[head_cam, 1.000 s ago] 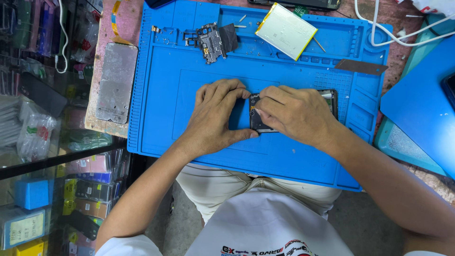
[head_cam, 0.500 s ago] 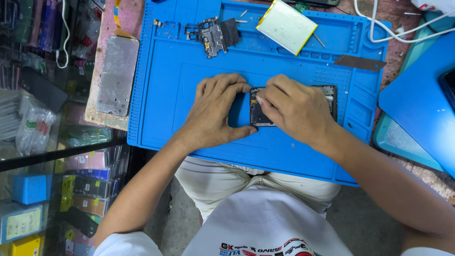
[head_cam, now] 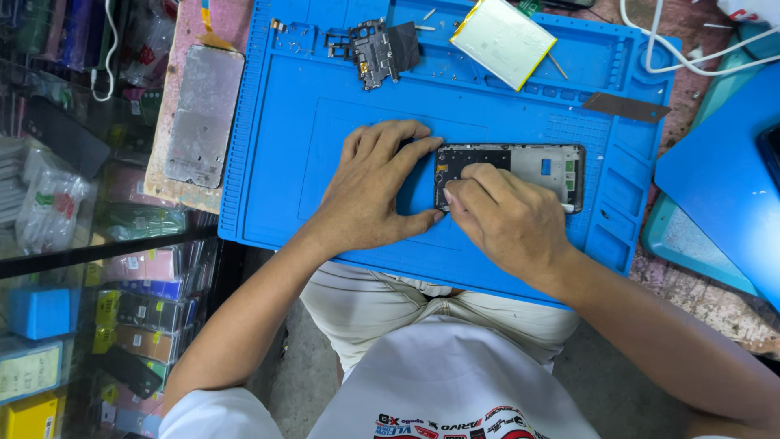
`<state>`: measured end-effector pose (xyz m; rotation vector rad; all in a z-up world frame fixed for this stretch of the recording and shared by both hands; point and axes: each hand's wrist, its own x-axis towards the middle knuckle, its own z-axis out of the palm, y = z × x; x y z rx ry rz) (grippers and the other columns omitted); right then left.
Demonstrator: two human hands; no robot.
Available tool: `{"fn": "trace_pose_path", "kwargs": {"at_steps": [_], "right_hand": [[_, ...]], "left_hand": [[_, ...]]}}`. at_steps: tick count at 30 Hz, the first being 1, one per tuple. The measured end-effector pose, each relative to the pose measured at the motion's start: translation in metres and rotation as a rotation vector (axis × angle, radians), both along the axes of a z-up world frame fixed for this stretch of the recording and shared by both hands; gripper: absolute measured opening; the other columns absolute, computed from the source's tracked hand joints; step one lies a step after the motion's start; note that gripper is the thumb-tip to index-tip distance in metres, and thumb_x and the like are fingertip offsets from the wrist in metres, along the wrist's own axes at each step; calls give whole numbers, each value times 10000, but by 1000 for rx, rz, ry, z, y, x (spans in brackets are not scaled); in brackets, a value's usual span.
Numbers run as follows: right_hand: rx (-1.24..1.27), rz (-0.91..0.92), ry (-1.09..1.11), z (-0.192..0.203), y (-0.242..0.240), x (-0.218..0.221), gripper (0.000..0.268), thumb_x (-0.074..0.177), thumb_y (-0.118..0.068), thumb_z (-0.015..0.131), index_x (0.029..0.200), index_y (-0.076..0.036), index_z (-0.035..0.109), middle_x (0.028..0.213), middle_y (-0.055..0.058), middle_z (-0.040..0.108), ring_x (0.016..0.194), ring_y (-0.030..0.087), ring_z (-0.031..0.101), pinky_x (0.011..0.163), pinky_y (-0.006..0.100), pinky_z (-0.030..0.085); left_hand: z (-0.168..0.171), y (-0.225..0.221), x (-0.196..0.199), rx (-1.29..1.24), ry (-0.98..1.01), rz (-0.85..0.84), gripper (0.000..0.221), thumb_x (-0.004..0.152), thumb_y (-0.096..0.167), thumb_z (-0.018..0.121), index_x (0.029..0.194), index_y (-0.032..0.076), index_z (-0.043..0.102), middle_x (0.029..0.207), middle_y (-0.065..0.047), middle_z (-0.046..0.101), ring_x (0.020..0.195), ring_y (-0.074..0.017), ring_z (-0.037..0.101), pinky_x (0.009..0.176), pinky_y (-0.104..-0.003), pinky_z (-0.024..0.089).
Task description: The person uses a flat prying tool to separate the back cover from a mobile phone, removes the battery, and sets the internal components on a blue repair mat.
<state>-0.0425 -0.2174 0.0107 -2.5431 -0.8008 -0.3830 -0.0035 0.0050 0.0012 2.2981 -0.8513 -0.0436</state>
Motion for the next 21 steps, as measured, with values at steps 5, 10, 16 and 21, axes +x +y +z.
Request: {"fn": "trace_pose_path", "kwargs": {"at_steps": [5, 10, 16, 21], "right_hand": [[-13, -8, 22, -3, -1, -2, 128, 914, -125, 772, 990, -65, 688, 1038, 62, 664, 820, 217, 704, 661, 369, 574], [-120, 21, 5, -4, -3, -1, 125, 906, -201, 752, 951, -101, 693, 1036, 41, 687, 766, 247, 699, 626, 400, 554], [-137, 47, -56, -10, -10, -1, 124, 954, -247, 718, 974, -127, 693, 1035, -12, 688, 793, 210, 702, 660, 361, 547], [-137, 65, -4, -11, -6, 2, 121, 941, -241, 746, 929, -130, 701, 1034, -1, 701, 771, 235, 700, 650, 385, 544]], "left_hand": [[-3, 0, 0, -11, -18, -4, 833, 710, 391, 878, 1405, 57, 563, 1423, -145, 510, 1363, -347, 442, 1157, -503, 302], [-12, 7, 0, -33, -44, -4, 780, 741, 419, 849, 1398, 100, 575, 1417, -126, 537, 1366, -325, 491, 1138, -489, 364], [-24, -3, -2, -57, -90, 40, 814, 730, 501, 812, 1408, 125, 562, 1444, -102, 523, 1404, -306, 471, 1177, -502, 345], [-24, 3, -1, -40, -97, 44, 783, 748, 498, 816, 1387, 122, 565, 1430, -99, 527, 1396, -300, 473, 1167, -499, 353]]}}
